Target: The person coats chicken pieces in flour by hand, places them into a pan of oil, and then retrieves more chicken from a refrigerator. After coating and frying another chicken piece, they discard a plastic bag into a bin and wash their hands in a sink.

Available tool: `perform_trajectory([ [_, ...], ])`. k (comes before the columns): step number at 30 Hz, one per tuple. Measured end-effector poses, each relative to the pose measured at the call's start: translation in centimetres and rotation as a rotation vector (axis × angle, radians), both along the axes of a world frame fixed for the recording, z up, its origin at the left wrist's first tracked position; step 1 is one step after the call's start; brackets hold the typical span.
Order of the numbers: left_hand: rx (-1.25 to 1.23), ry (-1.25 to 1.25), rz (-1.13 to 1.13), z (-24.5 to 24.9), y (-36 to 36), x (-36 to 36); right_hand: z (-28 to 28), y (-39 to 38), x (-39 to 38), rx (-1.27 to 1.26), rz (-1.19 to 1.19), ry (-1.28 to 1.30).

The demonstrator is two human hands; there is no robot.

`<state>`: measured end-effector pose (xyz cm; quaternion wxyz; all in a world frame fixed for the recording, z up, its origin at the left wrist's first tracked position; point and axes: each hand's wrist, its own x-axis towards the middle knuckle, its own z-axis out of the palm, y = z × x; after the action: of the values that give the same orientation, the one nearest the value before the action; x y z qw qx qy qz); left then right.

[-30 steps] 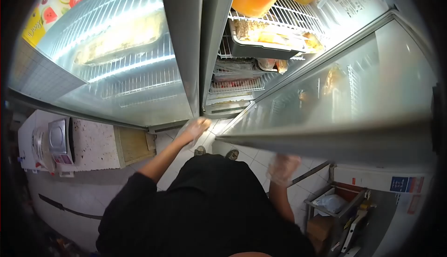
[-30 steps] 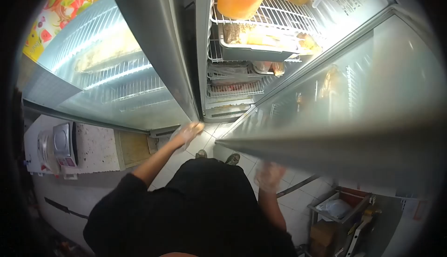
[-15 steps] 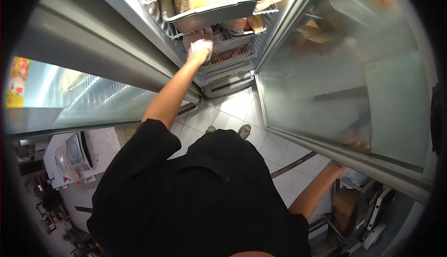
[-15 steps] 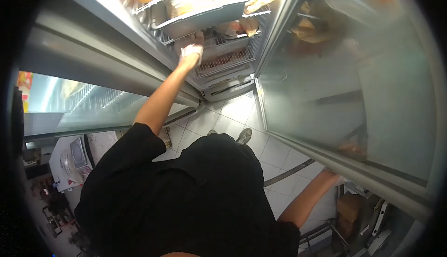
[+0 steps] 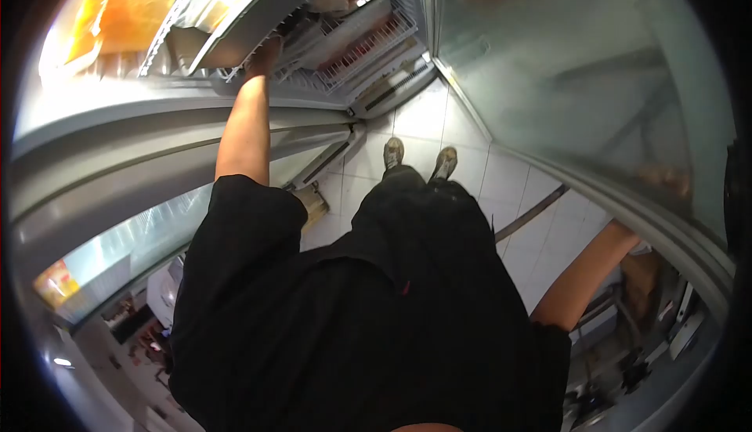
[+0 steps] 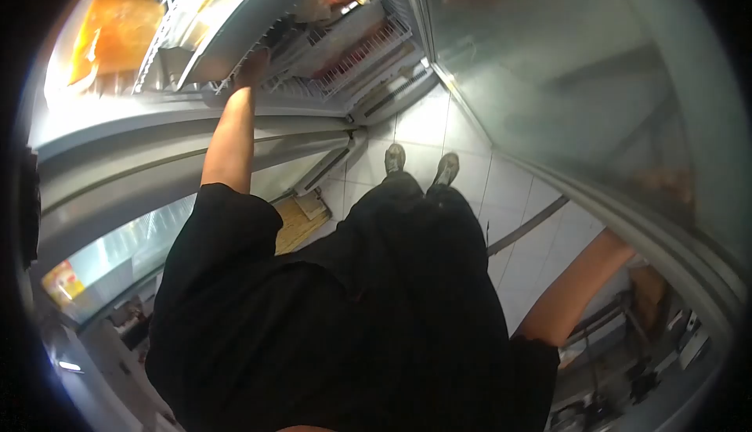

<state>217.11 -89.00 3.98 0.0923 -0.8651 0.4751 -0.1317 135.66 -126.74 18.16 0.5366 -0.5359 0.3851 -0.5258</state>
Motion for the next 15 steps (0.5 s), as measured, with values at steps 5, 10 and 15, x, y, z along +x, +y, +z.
perform_trajectory([
  [5,-0.283,-0.079,-0.013,1.5,0.8,-0.9,0.4,0.8,0.9,-0.049,-0.300,-0.007],
  [10,-0.039,0.132,0.109,-4.8,3.7,4.8,1.6,2.9,2.3,-0.043,-0.400,-0.087],
  [15,-0.041,0.086,0.082,-1.9,1.9,1.3,2.2,4.5,2.7,-0.051,-0.473,-0.136],
])
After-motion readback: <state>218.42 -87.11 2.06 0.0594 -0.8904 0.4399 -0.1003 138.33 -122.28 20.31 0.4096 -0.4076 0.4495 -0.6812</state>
